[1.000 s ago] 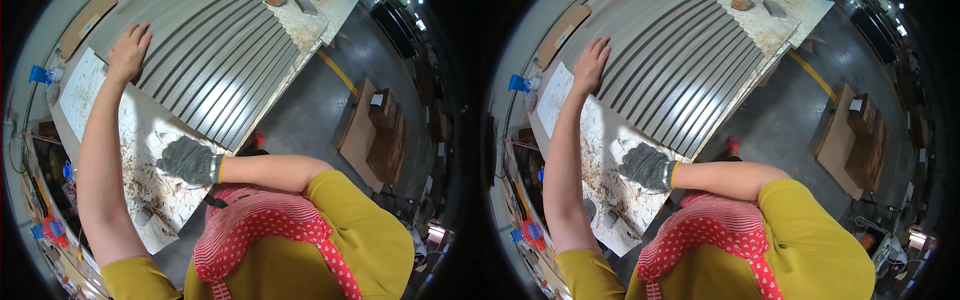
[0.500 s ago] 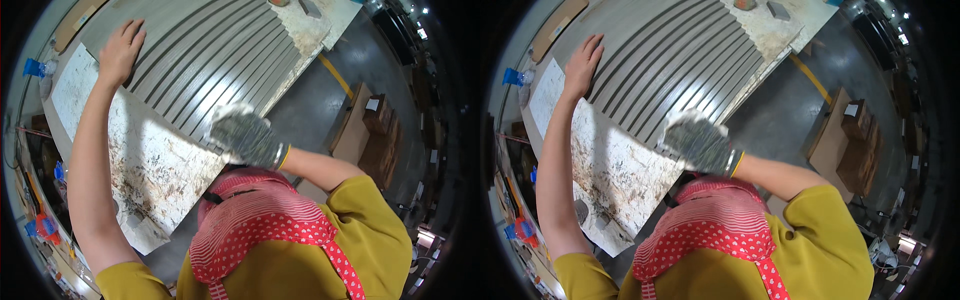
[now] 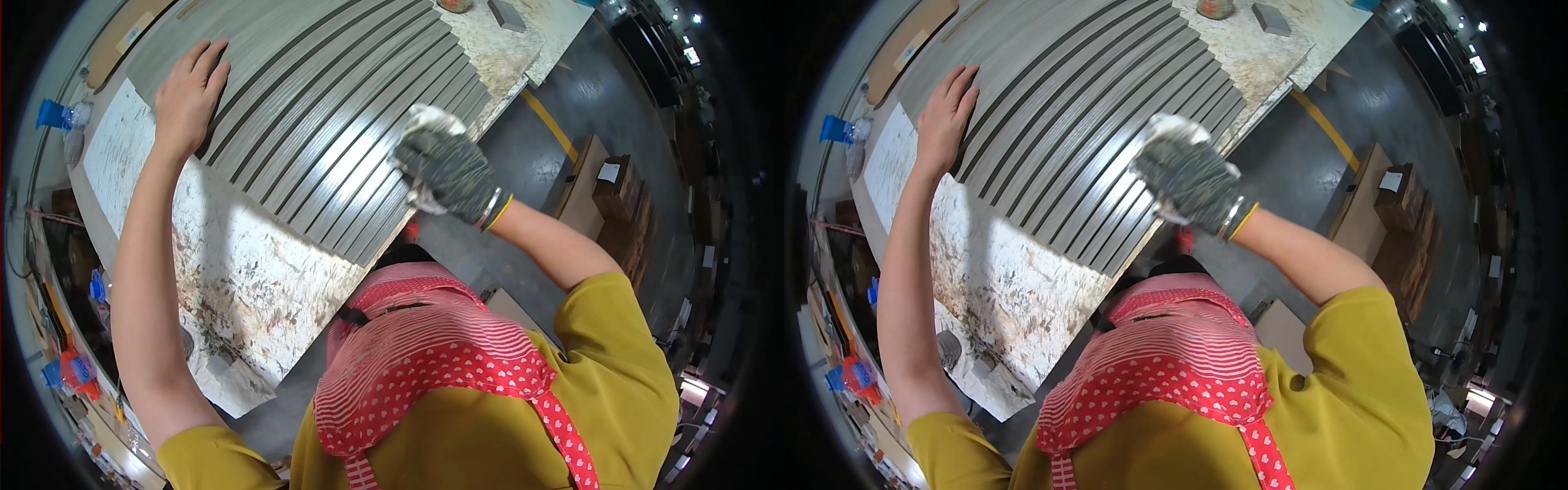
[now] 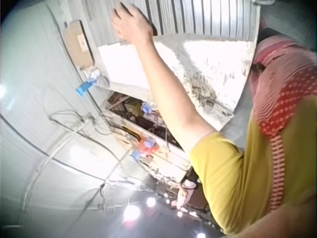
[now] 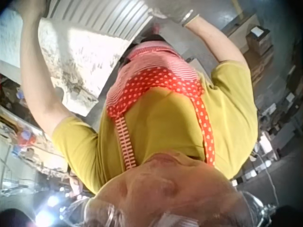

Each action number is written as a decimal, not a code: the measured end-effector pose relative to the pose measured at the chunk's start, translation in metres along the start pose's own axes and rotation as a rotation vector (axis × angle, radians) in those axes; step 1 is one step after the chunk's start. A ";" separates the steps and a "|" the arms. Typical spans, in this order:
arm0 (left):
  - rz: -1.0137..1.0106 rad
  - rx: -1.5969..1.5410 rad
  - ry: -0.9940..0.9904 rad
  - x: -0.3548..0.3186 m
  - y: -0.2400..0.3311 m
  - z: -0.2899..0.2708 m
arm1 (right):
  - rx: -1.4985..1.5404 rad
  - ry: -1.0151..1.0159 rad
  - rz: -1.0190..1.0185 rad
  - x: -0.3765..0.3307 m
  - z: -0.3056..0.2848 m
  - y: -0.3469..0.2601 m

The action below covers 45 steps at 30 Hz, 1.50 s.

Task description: The person applies a grey filler to the edges and gaps of wooden slats using a metal scraper and wipes the surfaces with a cloth, handling individual slats from a stack.

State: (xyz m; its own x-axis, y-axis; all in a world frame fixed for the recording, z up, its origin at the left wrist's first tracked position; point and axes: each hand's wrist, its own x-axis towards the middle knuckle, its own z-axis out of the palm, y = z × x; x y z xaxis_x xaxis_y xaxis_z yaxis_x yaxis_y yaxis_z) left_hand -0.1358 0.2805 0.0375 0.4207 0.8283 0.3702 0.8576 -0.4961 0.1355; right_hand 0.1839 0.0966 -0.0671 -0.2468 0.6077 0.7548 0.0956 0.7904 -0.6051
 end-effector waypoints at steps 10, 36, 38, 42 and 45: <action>0.005 -0.019 -0.042 0.001 0.010 -0.008 | -0.883 -0.508 0.153 -0.015 -0.028 -0.015; 0.024 -0.074 -0.056 0.003 0.013 -0.010 | -1.328 -0.490 0.446 -0.025 -0.176 0.038; 0.043 -0.073 -0.059 0.003 0.011 -0.009 | -1.103 -0.216 0.554 -0.021 -0.203 0.043; 0.002 -0.094 -0.082 0.001 0.014 -0.012 | -1.194 -0.497 0.370 0.003 -0.133 -0.011; 0.012 -0.056 -0.066 0.000 0.009 -0.012 | -0.938 -0.403 0.243 -0.019 -0.105 -0.011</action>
State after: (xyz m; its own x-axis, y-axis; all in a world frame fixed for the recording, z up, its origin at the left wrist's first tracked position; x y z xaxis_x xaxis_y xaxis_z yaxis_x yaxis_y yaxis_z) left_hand -0.1315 0.2730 0.0497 0.4507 0.8369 0.3105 0.8354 -0.5180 0.1837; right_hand 0.2889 0.0845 -0.0484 -0.4071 0.8235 0.3952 0.8523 0.4980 -0.1598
